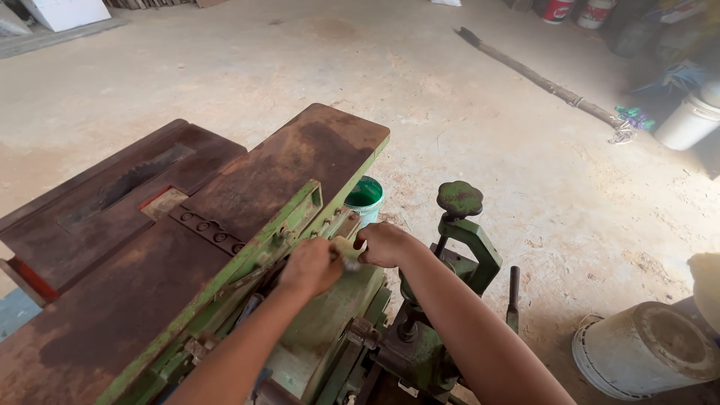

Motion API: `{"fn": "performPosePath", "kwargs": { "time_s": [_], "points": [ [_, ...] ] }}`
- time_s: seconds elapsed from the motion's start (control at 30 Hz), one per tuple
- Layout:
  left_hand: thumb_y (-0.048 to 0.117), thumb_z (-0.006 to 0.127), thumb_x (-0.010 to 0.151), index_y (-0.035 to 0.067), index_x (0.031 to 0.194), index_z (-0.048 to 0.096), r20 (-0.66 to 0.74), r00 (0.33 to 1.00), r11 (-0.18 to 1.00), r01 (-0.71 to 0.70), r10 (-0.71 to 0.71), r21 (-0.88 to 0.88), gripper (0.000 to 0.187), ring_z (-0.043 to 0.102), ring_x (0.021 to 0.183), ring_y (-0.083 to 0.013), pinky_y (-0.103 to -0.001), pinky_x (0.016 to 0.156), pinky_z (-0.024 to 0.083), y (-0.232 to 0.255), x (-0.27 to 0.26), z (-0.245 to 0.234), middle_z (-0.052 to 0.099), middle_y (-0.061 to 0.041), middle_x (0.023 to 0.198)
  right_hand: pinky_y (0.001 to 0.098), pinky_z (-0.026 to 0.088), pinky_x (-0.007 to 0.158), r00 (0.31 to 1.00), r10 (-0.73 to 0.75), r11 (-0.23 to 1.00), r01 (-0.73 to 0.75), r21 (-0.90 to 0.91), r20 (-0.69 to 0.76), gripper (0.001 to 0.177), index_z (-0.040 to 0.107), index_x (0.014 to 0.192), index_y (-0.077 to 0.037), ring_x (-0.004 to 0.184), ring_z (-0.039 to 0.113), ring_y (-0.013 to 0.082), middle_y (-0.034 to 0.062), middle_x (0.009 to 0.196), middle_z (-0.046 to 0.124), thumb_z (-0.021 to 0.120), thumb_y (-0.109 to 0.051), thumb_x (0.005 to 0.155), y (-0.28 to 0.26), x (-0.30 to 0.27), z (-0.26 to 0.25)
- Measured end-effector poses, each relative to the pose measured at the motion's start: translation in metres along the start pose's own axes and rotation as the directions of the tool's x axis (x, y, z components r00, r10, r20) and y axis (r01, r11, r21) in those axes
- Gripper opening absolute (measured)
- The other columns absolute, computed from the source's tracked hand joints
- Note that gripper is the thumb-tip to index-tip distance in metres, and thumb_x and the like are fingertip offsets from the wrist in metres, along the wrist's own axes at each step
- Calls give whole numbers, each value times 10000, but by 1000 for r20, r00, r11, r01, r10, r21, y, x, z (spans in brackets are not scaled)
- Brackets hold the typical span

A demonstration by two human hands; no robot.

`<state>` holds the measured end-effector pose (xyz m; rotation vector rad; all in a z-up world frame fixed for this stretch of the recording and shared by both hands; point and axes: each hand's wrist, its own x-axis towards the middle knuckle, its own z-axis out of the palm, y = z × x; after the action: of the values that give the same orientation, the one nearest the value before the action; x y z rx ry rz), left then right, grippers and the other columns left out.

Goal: The recorder is repairing or adjusting a large green woodworking machine, specifically focusing on the blade and adjustment mechanisms.

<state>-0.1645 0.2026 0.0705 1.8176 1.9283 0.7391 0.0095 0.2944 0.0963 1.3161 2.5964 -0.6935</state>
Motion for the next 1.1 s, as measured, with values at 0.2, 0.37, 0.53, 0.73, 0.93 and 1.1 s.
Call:
{"fn": "performPosePath", "kwargs": {
  "time_s": [0.2,0.37,0.53,0.73,0.93,1.1],
  "points": [
    [354,752,846,123,1035,804,135,990,986,23,-46,167,303,705,967,-326,-447,899,571,29,6,-17,742,-201,1024,428,527,1002,999,28,998,-26,-59,23,383,720,1272,-220,1150,676,311,137,1163,738,712,-277,893,-10,-8,-8],
    [333,691,904,112,1085,775,154,970,982,190,-186,-13,298,727,963,-318,-432,914,580,30,6,26,732,-168,1034,415,539,1007,998,58,993,-57,-107,7,354,743,1212,-145,1186,670,293,115,1229,720,663,-132,868,4,7,5],
    [270,559,1005,40,1008,756,322,941,974,26,-100,226,303,731,918,-304,-417,840,614,34,-23,-17,768,-167,959,414,508,1035,999,49,998,-49,-37,-18,397,714,1242,-187,1235,619,286,80,1276,690,655,-117,855,-2,0,-1],
    [257,625,927,18,905,795,348,929,973,45,-124,228,295,787,854,-243,-380,928,577,41,-14,-28,801,-168,812,425,507,1037,999,50,997,-49,-59,8,428,705,1274,-209,1233,630,293,87,1286,692,650,-124,858,-1,5,2],
    [260,712,909,53,931,788,107,991,986,66,-83,153,222,719,902,-312,-426,890,574,37,-9,1,749,-179,925,406,513,1035,1000,25,996,-26,-91,-15,417,722,1250,-211,1233,632,278,84,1283,691,684,-152,839,-1,1,-1],
    [286,773,860,61,883,800,379,918,936,-26,-117,351,227,755,841,-214,-335,885,571,56,-22,-51,787,-129,824,402,512,1040,997,77,996,-76,-42,9,377,718,1255,-212,1220,647,268,73,1264,708,710,-254,880,-5,0,-3]
  ]
}}
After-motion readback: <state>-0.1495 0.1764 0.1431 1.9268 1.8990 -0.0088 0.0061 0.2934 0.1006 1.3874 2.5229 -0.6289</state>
